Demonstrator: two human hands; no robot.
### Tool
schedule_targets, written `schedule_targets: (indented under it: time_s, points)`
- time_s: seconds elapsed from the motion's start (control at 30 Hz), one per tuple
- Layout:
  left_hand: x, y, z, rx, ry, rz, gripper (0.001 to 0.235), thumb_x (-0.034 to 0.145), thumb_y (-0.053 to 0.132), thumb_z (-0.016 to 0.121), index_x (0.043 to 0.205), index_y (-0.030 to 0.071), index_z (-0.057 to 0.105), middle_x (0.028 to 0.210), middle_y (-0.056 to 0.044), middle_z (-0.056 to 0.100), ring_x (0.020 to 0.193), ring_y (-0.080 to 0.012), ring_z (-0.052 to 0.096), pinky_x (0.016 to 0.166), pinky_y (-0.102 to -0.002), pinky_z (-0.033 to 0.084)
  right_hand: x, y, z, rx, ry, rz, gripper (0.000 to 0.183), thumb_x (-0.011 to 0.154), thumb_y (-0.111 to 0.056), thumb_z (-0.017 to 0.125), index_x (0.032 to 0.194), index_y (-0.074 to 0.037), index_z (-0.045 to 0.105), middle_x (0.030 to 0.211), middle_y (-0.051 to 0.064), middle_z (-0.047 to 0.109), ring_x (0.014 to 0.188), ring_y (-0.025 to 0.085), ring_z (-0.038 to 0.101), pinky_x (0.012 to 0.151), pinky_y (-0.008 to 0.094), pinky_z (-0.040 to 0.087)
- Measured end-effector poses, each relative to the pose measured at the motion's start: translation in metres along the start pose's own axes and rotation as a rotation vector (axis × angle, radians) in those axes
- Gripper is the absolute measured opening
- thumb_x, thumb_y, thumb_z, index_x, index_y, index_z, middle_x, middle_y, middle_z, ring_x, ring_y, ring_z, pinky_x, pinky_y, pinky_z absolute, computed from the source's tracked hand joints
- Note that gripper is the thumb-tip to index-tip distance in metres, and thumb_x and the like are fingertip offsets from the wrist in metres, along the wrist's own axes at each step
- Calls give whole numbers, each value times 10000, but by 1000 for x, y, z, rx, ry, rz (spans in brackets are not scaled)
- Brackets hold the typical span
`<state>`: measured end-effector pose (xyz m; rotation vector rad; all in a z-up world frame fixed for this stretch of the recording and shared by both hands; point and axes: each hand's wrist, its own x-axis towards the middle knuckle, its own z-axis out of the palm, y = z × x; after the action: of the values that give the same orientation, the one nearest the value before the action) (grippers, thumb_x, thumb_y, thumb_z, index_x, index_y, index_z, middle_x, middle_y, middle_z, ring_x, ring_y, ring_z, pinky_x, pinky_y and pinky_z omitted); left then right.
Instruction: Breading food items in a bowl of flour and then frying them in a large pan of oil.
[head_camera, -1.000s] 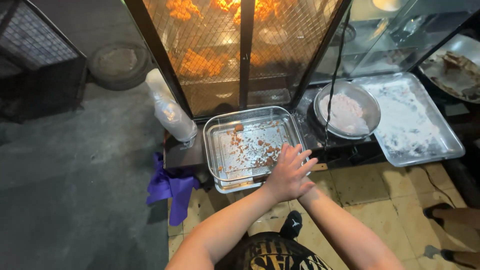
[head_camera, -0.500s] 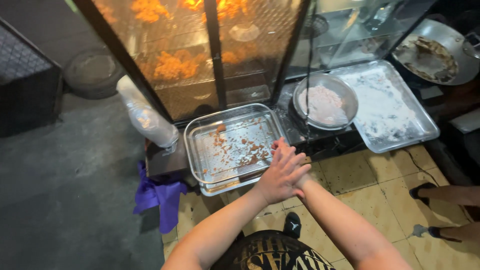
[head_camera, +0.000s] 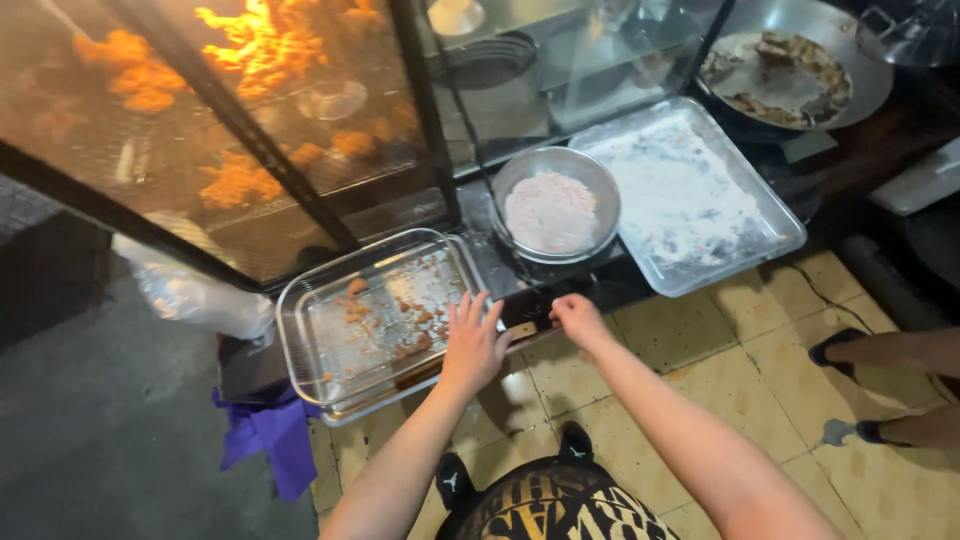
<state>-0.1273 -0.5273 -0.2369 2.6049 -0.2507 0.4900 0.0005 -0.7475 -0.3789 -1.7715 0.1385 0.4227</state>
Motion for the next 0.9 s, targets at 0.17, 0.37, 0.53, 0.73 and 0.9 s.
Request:
schedule_targets:
  time_s: [0.17, 0.37, 0.53, 0.73, 0.9]
  points:
    - [-6, 19, 25, 45, 8, -79, 554, 837, 238, 769, 1314, 20, 591, 1422, -228, 496, 1378, -491, 394, 1159, -643, 257, 13, -57, -54, -173, -27, -130, 266, 990, -260, 618, 1028, -22, 730, 848, 106, 759, 783, 233, 725, 753, 379, 571]
    - [-2, 34, 23, 77, 15, -160, 438, 814, 188, 774, 1199, 24, 643, 1309, -206, 554, 1321, -485, 433, 1135, -619, 305, 24, -110, -52, -655, 34, -695, 318, 924, -208, 660, 1183, -26, 698, 1155, 223, 690, 1118, 406, 628, 956, 479, 511]
    - [9, 46, 10, -48, 36, -203, 387, 824, 159, 778, 1167, 24, 660, 1238, -168, 609, 1285, -426, 496, 1127, -542, 380, 94, -85, -31, -1002, 3, -711, 463, 882, -346, 726, 1185, 1, 684, 1457, 280, 507, 1344, 452, 478, 1140, 476, 378]
    - [38, 32, 16, -127, 72, -114, 391, 779, 110, 767, 1148, 23, 671, 1247, -172, 636, 1285, -430, 513, 1108, -512, 410, 149, -65, -43, -952, 13, -642, 676, 857, -400, 754, 1295, 99, 631, 1325, 318, 581, 1254, 463, 521, 1075, 497, 398]
    - [74, 32, 37, -240, 19, -67, 380, 806, 138, 767, 1151, 17, 664, 1242, -164, 635, 1287, -413, 515, 1117, -501, 413, 126, -117, -41, -744, 84, -397, 553, 831, -398, 775, 1148, 50, 711, 1086, 246, 713, 1040, 389, 671, 933, 445, 528]
